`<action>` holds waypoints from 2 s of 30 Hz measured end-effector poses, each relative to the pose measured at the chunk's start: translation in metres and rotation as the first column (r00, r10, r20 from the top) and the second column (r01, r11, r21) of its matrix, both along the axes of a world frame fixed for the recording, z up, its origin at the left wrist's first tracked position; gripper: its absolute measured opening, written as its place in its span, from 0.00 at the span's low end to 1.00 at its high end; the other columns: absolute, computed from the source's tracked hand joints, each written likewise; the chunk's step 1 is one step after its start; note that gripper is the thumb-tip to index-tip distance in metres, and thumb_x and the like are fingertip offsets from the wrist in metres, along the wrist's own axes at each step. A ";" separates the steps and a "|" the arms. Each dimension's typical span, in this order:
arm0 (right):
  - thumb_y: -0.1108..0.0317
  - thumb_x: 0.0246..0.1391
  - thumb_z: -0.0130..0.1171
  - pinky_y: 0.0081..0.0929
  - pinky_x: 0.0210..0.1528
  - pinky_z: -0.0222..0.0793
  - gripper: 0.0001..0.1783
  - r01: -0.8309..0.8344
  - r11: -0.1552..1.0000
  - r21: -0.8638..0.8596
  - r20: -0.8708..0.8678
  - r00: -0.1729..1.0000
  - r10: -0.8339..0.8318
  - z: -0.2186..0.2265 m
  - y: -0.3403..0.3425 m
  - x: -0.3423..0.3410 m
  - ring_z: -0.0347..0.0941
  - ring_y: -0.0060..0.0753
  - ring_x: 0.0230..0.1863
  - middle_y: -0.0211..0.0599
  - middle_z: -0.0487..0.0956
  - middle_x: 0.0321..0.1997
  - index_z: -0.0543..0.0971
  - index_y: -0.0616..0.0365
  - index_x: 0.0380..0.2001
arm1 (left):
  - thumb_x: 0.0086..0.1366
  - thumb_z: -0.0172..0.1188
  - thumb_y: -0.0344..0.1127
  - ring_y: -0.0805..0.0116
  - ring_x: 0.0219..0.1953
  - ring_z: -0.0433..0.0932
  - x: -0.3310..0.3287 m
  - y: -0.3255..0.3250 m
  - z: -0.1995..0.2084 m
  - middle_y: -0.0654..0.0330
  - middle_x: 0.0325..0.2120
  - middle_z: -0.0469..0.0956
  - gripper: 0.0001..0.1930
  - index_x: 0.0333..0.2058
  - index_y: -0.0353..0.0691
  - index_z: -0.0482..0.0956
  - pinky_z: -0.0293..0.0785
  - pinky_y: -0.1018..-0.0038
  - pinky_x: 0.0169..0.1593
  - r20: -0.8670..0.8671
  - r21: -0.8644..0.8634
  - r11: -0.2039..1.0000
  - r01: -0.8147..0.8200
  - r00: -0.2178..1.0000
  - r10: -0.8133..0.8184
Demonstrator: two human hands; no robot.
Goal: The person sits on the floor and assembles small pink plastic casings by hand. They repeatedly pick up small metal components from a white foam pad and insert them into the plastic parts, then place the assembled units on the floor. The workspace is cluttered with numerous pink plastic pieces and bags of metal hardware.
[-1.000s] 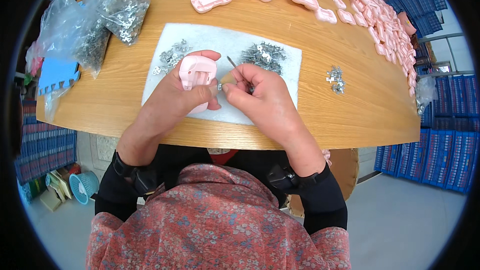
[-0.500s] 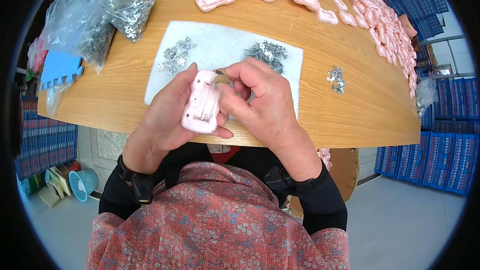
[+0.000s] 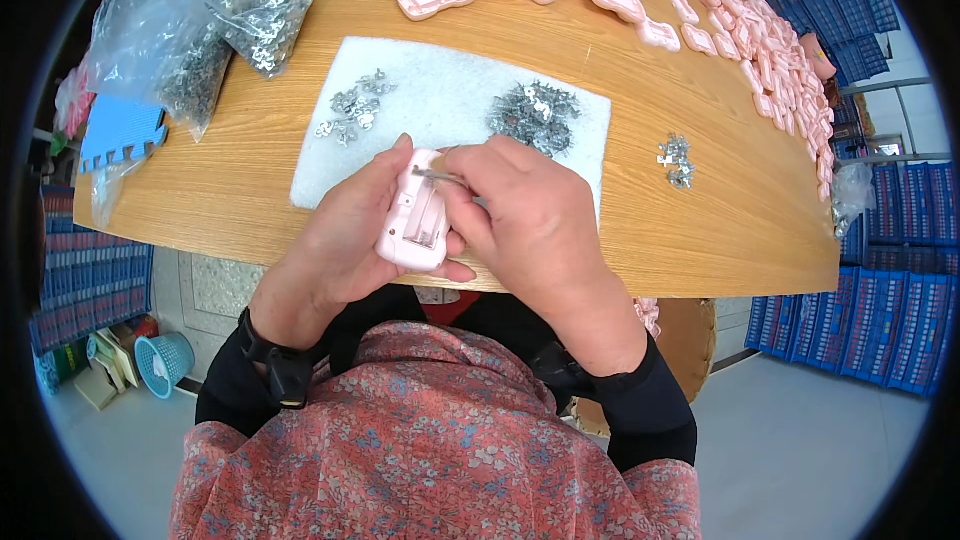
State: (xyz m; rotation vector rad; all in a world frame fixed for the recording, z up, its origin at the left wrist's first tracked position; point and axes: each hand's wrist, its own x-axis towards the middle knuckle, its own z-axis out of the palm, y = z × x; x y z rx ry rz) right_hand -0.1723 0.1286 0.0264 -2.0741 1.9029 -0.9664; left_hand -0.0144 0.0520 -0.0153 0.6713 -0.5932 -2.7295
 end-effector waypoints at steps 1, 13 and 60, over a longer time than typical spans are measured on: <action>0.71 0.49 0.67 0.29 0.26 0.70 0.07 0.033 0.999 0.023 0.053 0.998 -0.035 0.001 0.000 -0.001 0.74 0.36 0.24 0.35 0.74 0.26 0.80 0.55 0.33 | 0.77 0.30 0.55 0.60 0.34 0.84 0.001 -0.001 -0.001 0.53 0.38 0.81 0.28 0.57 0.40 0.68 0.84 0.52 0.40 -0.002 0.012 1.000 0.006 1.000 -0.006; 0.65 0.61 0.62 0.17 0.33 0.67 0.12 -0.174 0.876 0.450 0.753 0.600 -0.268 0.002 0.000 -0.012 0.68 0.14 0.29 0.25 0.77 0.30 0.77 0.63 0.40 | 0.77 0.33 0.49 0.68 0.34 0.80 0.002 0.000 0.000 0.56 0.36 0.78 0.25 0.63 0.38 0.62 0.80 0.71 0.40 0.198 -0.499 0.863 0.077 0.980 0.027; 0.70 0.52 0.65 0.25 0.31 0.66 0.10 -0.057 0.969 0.242 0.110 0.993 0.032 0.001 -0.046 0.004 0.70 0.28 0.27 0.36 0.75 0.27 0.80 0.62 0.38 | 0.67 0.59 0.40 0.51 0.43 0.81 0.068 0.000 -0.006 0.49 0.43 0.77 0.28 0.62 0.43 0.62 0.82 0.47 0.45 -0.133 0.049 0.995 -0.090 0.986 0.096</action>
